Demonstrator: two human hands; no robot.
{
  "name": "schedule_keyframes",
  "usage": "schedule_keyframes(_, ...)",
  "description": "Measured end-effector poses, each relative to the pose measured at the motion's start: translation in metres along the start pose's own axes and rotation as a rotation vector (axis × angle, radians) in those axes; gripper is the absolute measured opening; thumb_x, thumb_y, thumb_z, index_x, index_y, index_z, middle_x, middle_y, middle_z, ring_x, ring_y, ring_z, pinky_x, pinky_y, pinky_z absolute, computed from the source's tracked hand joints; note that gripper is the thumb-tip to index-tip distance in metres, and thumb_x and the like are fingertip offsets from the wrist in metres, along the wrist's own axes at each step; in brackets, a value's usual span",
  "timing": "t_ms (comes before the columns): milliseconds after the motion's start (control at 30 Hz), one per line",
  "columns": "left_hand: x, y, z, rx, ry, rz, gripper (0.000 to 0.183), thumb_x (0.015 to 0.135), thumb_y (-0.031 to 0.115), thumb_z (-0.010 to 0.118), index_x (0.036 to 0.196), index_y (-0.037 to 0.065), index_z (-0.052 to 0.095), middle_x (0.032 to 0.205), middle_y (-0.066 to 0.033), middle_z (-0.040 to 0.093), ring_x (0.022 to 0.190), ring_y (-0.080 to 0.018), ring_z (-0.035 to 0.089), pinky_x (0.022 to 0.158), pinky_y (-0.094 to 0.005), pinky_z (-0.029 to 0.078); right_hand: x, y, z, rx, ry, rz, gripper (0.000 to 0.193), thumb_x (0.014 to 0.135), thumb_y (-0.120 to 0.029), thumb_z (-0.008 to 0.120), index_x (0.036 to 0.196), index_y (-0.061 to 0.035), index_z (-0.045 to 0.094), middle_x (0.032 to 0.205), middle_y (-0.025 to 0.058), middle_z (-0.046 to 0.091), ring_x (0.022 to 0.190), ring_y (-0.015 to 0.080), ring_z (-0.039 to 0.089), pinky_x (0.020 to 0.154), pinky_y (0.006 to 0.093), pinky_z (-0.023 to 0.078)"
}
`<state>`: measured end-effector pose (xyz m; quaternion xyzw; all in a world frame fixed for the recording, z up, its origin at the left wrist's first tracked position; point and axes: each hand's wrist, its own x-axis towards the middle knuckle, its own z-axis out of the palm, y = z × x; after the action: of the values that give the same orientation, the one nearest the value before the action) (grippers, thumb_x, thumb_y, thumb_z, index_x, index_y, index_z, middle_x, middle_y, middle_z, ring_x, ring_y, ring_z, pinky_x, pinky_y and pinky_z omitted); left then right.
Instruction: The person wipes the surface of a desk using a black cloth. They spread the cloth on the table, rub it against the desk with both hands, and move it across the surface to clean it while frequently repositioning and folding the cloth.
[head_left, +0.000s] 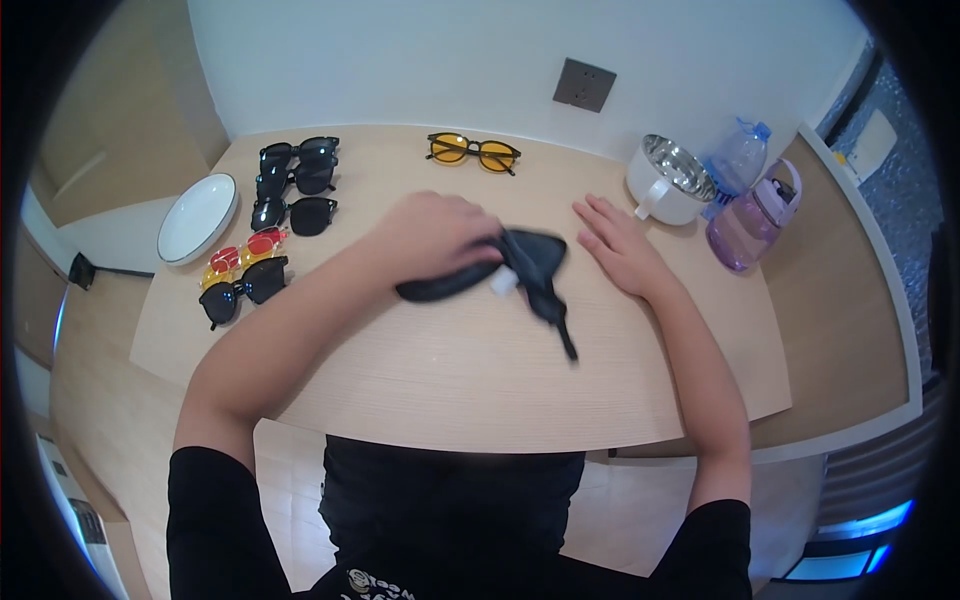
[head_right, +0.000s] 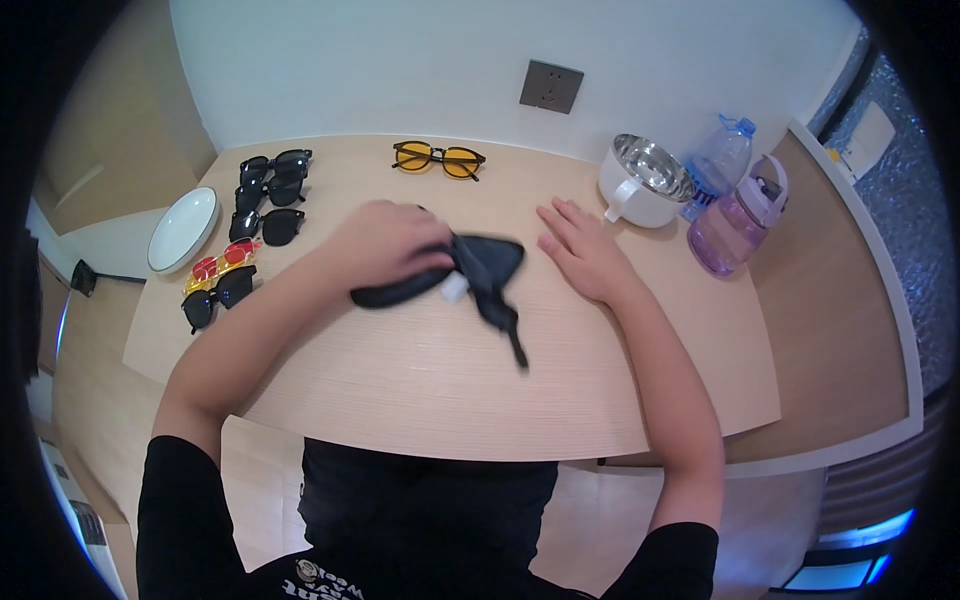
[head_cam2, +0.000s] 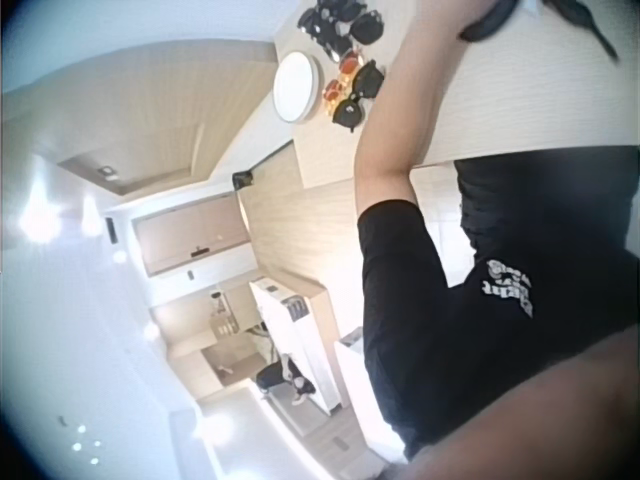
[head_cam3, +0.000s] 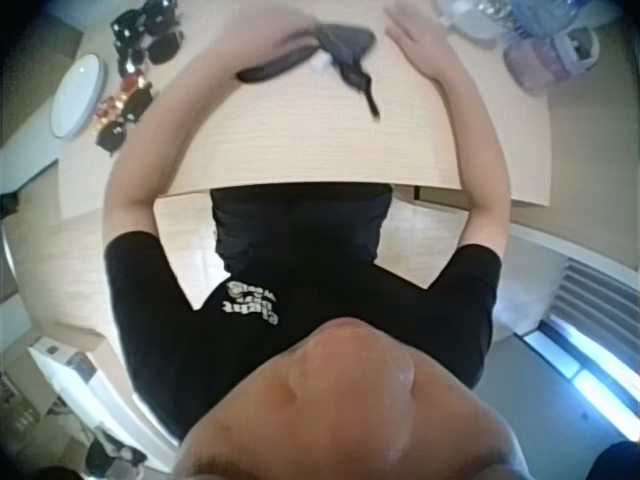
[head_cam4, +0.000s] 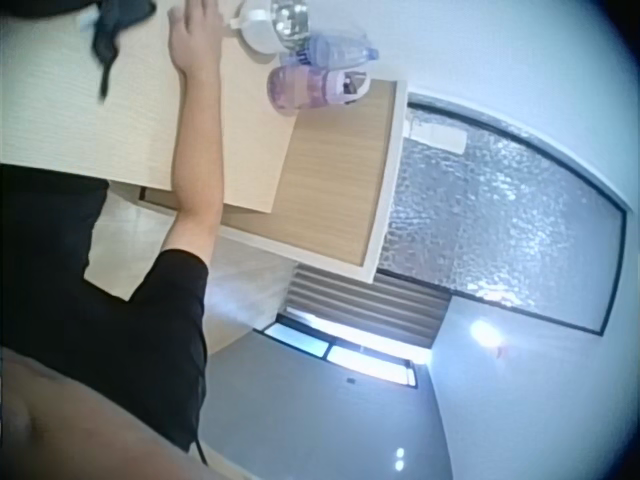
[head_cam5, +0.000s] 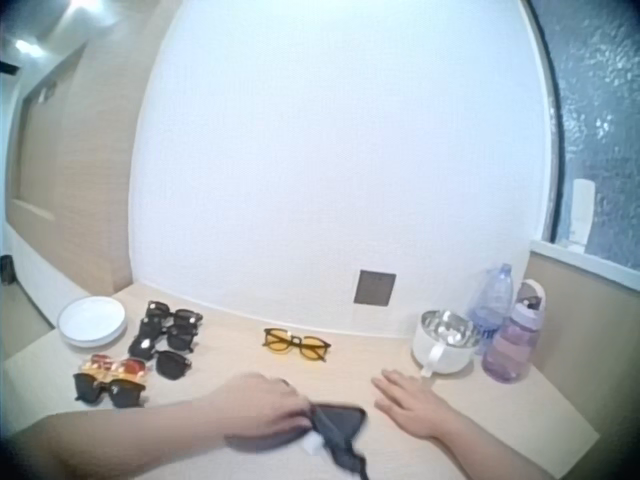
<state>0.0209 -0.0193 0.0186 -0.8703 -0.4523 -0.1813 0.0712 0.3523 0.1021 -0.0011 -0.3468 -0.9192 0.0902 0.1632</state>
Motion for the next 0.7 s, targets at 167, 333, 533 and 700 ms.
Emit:
schedule_keyframes(167,-0.01,-0.026,-0.008,0.087,0.072,-0.285,0.035,0.101,0.049,0.069,0.108,0.015,0.071,0.098,-0.0058,0.072,0.098,-0.0296,0.071,0.081,-0.045,0.056,-0.002,-0.003,-0.001,-0.006,0.005,0.016,0.056,0.113,-0.044,0.05,0.158,-0.011,0.053,0.169,0.0195,0.043,0.157,0.04,0.037,0.129,0.0471,0.029)
schedule_keyframes(333,-0.009,-0.007,-0.007,-0.119,0.015,-0.163,0.04,0.092,0.049,0.08,0.11,0.014,0.075,0.11,-0.0045,0.07,0.108,-0.0273,0.064,0.096,-0.0411,0.051,-0.003,0.0,0.0,-0.018,0.019,0.011,0.055,0.112,-0.043,0.051,0.157,-0.0108,0.054,0.168,0.0194,0.045,0.157,0.0403,0.038,0.128,0.0477,0.031)
schedule_keyframes(533,-0.008,0.03,-0.008,-0.345,-0.023,0.193,0.046,0.085,0.052,0.087,0.115,0.019,0.078,0.122,-0.006,0.065,0.115,-0.0281,0.061,0.101,-0.0411,0.042,-0.001,-0.001,-0.001,-0.004,0.026,0.001,0.054,0.113,-0.042,0.051,0.157,-0.0106,0.054,0.167,0.0203,0.046,0.155,0.0411,0.04,0.127,0.0481,0.031)
schedule_keyframes(700,-0.007,0.044,-0.006,-0.371,-0.037,0.269,0.039,0.09,0.051,0.083,0.115,0.022,0.078,0.12,-0.0039,0.066,0.114,-0.0251,0.062,0.1,-0.0407,0.043,-0.002,0.001,0.0,-0.004,0.033,-0.03,0.054,0.113,-0.042,0.05,0.157,-0.0104,0.055,0.166,0.0201,0.046,0.154,0.0421,0.041,0.127,0.0482,0.032)
